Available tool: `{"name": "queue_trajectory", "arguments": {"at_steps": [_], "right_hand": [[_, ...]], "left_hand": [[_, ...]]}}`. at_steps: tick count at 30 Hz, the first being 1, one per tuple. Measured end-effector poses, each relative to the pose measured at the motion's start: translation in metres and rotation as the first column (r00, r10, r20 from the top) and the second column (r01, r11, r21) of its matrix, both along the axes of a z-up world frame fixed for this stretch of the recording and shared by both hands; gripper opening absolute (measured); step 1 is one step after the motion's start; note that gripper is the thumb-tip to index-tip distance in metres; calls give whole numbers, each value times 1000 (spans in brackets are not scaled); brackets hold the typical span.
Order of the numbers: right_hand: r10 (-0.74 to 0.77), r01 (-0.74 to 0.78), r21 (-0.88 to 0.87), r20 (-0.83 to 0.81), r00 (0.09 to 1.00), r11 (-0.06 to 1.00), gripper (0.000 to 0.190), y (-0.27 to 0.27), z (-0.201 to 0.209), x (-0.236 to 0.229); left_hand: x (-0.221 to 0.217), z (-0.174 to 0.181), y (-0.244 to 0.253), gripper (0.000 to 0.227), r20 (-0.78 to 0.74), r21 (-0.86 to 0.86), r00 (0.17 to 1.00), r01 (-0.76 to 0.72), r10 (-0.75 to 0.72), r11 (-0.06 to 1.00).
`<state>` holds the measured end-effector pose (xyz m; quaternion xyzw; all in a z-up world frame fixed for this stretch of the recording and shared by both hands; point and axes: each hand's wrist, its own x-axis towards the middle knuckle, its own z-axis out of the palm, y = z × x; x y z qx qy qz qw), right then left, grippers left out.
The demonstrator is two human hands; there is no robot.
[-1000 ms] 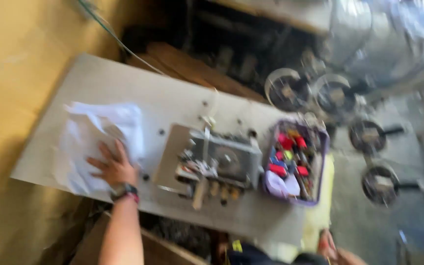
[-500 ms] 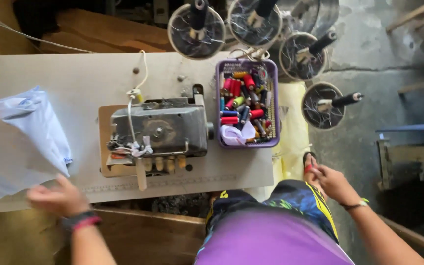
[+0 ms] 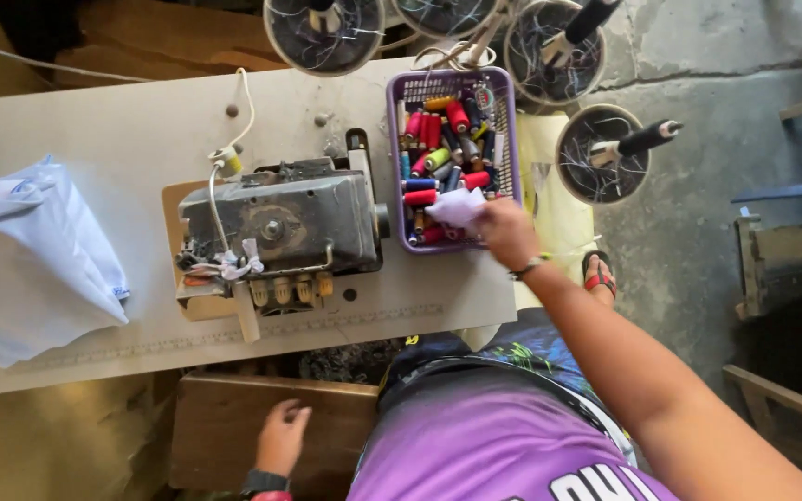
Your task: Threading an industrial overlock sewing machine by guiding multiple threads through various tension disks and eyelets.
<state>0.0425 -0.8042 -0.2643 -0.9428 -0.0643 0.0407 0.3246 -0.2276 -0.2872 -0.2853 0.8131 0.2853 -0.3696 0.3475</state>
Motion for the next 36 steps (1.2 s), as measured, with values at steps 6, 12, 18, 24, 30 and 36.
{"name": "queue_trajectory", "arguments": {"at_steps": [6, 12, 18, 24, 30, 36], "right_hand": [[-297, 301, 31, 288, 910, 953, 8, -22, 45, -2], [365, -396, -171, -188, 912, 902, 38, 20, 54, 7], [-29, 35, -45, 120, 992, 998, 25, 30, 68, 50], [-391, 257, -348, -400, 829, 902, 41, 47, 37, 54], [-509, 340, -415, -419, 752, 844, 38, 65, 42, 69], [-576, 560, -142, -119, 809, 816, 23, 63, 28, 69]], "left_hand": [[-32, -26, 81, 60, -146, 232, 988, 90, -57, 969], [2, 4, 30, 55, -128, 141, 992, 41, -23, 989], [12, 9, -4, 51, -135, 55, 990, 59, -51, 997], [9, 6, 15, 58, -445, 94, 896, 49, -2, 994], [-20, -22, 27, 59, -402, 173, 910, 184, -101, 968], [49, 28, -22, 53, -410, 13, 902, 151, -132, 989]]}}
